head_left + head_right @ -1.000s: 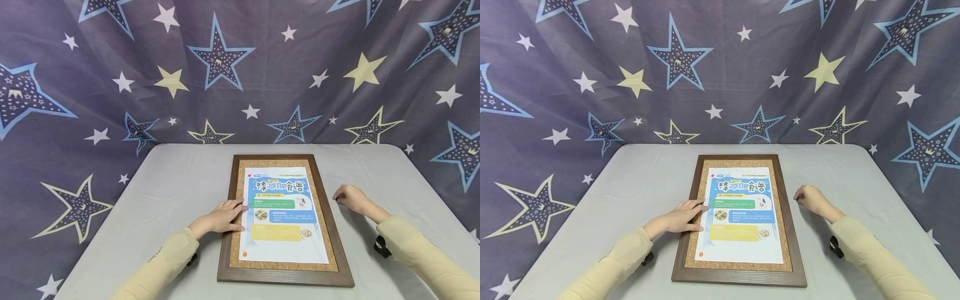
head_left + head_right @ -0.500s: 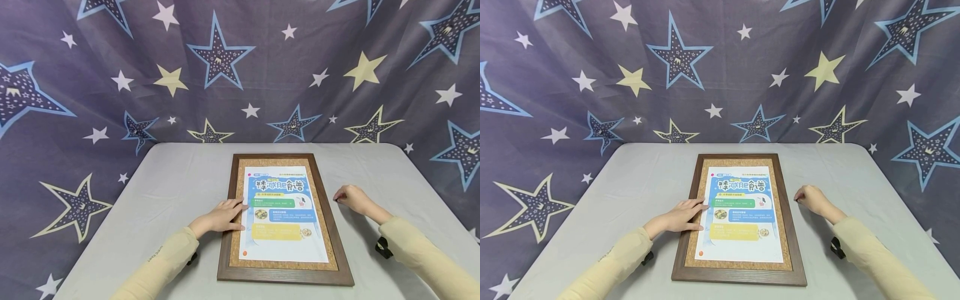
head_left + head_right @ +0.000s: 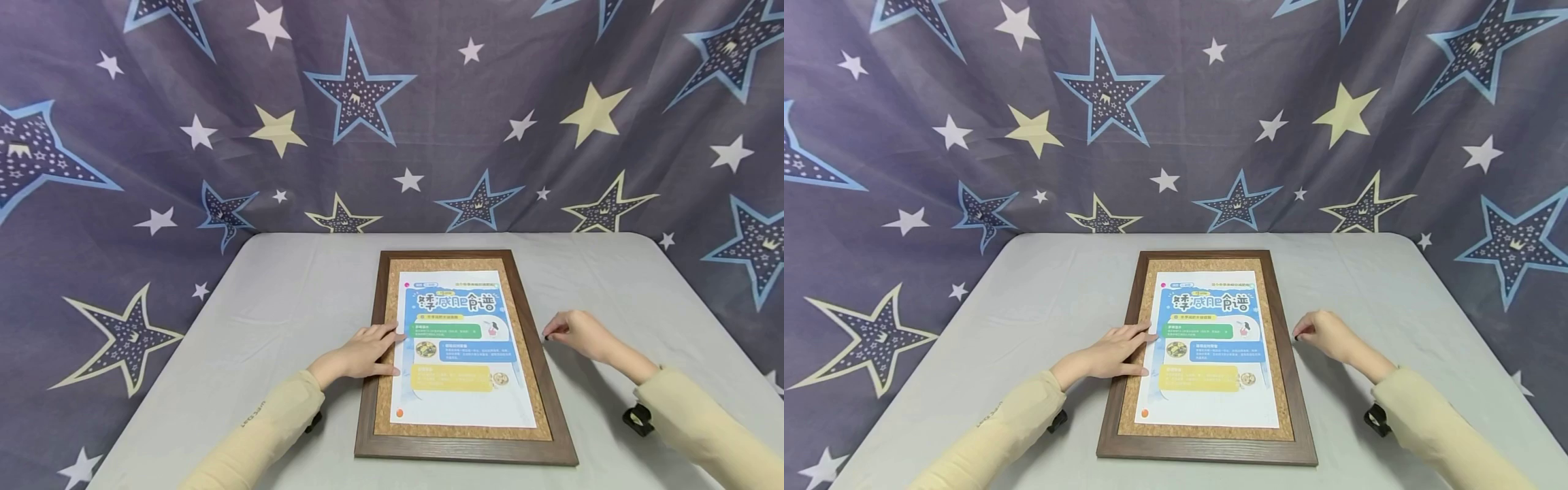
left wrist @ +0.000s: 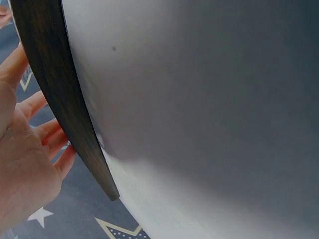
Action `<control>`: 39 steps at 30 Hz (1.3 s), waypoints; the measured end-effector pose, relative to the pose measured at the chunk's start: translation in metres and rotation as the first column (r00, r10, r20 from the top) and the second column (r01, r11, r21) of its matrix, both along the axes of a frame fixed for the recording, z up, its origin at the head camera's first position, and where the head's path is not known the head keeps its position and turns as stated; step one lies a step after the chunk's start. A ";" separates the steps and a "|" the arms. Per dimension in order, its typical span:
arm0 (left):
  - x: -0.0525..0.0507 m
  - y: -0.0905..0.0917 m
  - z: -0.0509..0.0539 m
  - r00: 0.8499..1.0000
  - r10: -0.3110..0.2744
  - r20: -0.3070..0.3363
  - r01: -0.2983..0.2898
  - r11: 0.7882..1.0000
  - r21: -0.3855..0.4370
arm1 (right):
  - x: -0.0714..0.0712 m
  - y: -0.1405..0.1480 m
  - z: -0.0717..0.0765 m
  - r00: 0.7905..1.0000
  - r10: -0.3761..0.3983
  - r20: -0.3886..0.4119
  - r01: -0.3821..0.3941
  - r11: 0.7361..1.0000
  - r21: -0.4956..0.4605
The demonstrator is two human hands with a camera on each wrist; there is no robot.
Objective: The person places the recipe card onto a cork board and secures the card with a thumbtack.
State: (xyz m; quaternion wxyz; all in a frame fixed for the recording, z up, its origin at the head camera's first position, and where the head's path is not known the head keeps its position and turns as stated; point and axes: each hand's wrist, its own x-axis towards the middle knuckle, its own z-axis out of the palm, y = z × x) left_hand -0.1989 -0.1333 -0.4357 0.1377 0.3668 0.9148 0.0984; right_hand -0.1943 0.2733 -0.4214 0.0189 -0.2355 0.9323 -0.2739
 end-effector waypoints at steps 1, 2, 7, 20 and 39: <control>0.000 0.000 0.000 1.000 0.000 0.000 0.000 1.000 0.002 | 0.002 -0.001 0.001 1.000 0.007 0.009 -0.007 1.000 -0.007; 0.000 0.000 0.000 1.000 -0.001 0.000 0.001 1.000 0.003 | 0.004 -0.002 0.002 1.000 0.016 0.012 -0.016 1.000 -0.014; 0.000 0.000 0.000 1.000 -0.001 -0.003 0.001 1.000 0.005 | 0.013 -0.009 0.006 0.997 0.074 0.030 -0.072 0.995 -0.062; 0.000 0.000 0.000 1.000 0.003 0.007 -0.003 1.000 -0.004 | 0.032 -0.027 0.008 0.950 0.220 0.221 -0.182 0.967 -0.180; 0.001 0.000 0.002 1.000 0.009 0.010 -0.009 1.000 0.001 | 0.051 -0.043 0.006 0.809 0.436 0.395 -0.310 0.887 -0.343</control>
